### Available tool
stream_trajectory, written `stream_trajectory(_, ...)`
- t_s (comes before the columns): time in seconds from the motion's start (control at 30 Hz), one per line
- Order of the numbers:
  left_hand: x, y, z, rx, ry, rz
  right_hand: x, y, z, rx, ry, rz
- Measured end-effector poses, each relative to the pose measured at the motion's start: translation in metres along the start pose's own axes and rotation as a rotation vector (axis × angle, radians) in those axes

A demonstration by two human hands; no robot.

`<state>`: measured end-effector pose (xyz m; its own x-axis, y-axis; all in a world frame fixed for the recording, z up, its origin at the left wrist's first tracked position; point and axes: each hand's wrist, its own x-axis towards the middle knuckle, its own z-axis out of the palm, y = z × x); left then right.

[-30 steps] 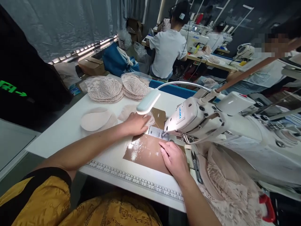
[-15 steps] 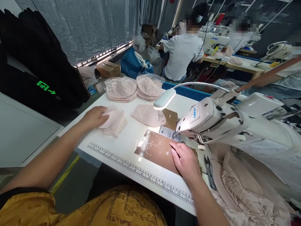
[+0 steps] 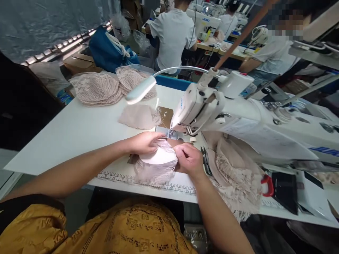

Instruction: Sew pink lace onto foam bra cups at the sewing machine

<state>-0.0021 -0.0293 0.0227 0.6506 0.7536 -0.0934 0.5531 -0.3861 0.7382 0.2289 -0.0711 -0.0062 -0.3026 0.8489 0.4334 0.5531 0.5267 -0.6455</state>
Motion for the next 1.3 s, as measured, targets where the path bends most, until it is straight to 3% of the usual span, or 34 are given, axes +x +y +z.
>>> stream_trajectory(0.1,0.018,-0.008,0.004,0.023,0.017,0.001,0.001,0.0,0.003,-0.114,-0.195,-0.076)
stream_trajectory(0.17,0.024,-0.011,0.0,0.027,0.081,-0.053,0.001,0.0,0.006,-0.199,-0.257,-0.087)
stream_trajectory(0.3,0.03,-0.013,-0.004,0.034,0.176,-0.13,0.002,0.0,0.007,-0.237,-0.263,-0.058)
stream_trajectory(0.5,0.039,-0.01,0.0,0.05,0.085,-0.084,0.003,0.001,0.005,-0.38,-0.191,0.025)
stream_trajectory(0.6,0.038,-0.005,-0.005,0.231,0.191,-0.1,0.004,0.002,0.006,-0.466,-0.24,0.064)
stream_trajectory(0.7,0.027,0.004,-0.007,0.457,0.293,0.052,0.005,0.002,0.008,-0.493,-0.27,0.085)
stream_trajectory(0.8,0.016,0.011,0.003,0.528,0.165,0.289,0.006,0.001,0.009,-0.52,-0.292,0.104)
stream_trajectory(0.87,0.013,0.009,0.013,0.563,0.126,0.351,0.007,0.0,0.009,-0.53,-0.299,0.113)
stream_trajectory(1.03,0.014,-0.005,0.026,0.648,0.171,0.323,0.01,-0.002,0.009,-0.53,-0.321,0.131)
stream_trajectory(1.3,0.024,-0.018,0.01,0.633,0.078,0.373,0.014,-0.002,0.01,-0.517,-0.288,0.165)
